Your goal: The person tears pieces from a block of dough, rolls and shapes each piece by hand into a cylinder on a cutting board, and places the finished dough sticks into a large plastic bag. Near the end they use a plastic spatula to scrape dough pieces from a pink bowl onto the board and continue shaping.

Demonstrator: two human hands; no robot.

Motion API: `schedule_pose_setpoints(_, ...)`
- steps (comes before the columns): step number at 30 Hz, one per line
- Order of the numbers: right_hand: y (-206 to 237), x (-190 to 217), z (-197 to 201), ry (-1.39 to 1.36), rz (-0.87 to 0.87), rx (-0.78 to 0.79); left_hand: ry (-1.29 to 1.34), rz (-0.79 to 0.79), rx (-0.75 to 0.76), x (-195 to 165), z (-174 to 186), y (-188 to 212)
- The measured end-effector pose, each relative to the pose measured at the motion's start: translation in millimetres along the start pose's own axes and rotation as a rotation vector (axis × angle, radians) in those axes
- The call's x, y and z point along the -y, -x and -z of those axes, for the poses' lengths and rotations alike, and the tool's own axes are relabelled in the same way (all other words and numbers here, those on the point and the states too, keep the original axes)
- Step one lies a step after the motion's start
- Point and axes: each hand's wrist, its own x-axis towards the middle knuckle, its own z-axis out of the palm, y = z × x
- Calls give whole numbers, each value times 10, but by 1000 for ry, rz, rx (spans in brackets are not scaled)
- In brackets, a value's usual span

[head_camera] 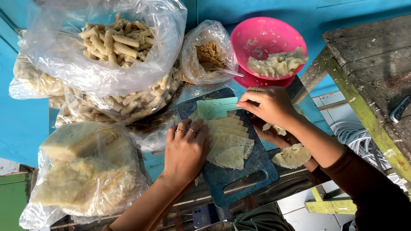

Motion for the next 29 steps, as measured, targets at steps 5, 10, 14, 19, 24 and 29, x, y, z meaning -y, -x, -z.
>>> schedule_pose_setpoints(5, 4, -34, -41, 76, -13, -81, 66, -11, 3, 83, -125, 7)
schedule_pose_setpoints(10, 36, -269, 33, 150, -181, -282, 108, 4, -6, 106, -130, 15)
schedule_pose_setpoints(14, 189, -660, 442, 233, -316, -357, 129, 11, 9, 109, -106, 24)
schedule_pose_setpoints(19, 358, -915, 647, 72, -596, -291, 133, 21, 27, 121, -117, 17)
schedule_pose_setpoints(24, 350, -986, 447, 104, -571, -262, 134, 29, 49, 127, -124, 36)
schedule_pose_setpoints(29, 309, -965, 347, 222, -559, -242, 131, 32, 70, 131, -114, 29)
